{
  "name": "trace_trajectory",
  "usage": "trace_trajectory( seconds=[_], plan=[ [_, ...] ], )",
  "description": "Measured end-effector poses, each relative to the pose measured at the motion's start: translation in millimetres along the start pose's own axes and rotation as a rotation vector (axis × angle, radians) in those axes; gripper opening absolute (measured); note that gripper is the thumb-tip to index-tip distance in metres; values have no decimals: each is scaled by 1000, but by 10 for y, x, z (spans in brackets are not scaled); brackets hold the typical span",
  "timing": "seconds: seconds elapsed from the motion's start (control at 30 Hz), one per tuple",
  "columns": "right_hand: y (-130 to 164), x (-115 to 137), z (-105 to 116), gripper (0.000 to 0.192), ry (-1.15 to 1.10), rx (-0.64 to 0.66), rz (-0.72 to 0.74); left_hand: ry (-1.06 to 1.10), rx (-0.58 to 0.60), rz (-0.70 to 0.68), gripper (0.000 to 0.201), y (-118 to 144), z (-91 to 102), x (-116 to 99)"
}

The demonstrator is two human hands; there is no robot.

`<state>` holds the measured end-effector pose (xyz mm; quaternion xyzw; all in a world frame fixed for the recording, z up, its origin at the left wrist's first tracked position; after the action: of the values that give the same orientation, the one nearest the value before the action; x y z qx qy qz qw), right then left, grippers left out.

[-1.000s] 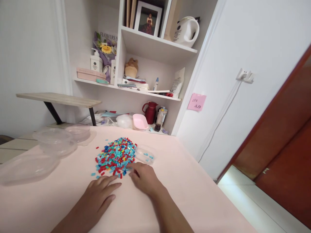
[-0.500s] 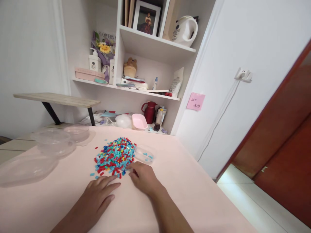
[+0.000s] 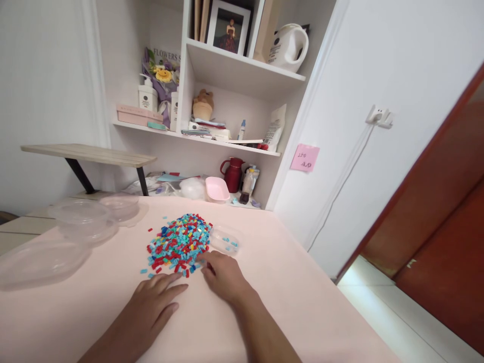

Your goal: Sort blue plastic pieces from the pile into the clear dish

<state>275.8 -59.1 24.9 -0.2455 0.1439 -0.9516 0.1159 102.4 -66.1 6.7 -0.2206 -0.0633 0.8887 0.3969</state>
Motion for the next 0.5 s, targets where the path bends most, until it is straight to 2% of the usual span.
trace_trajectory(
  seconds=[0.33,0.5],
  plan=[
    [-10,-30,-7,31,3,-5,-7,-15,19,7,38,-6,-8,-1],
    [-6,1,14,24,-12,-47,9,-18,17,8,38,-4,-2,-10]
  ],
)
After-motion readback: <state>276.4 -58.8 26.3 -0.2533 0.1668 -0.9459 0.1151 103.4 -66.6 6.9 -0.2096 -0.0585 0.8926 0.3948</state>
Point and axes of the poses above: each hand's wrist, its own y-axis away from the middle knuckle, its own z-axis out of the back of the hand, x = y × z, the point moved 7 cm from there along -y, towards the middle knuckle, and after that the axes turned 1 degree about -x, right-handed, at the moved point
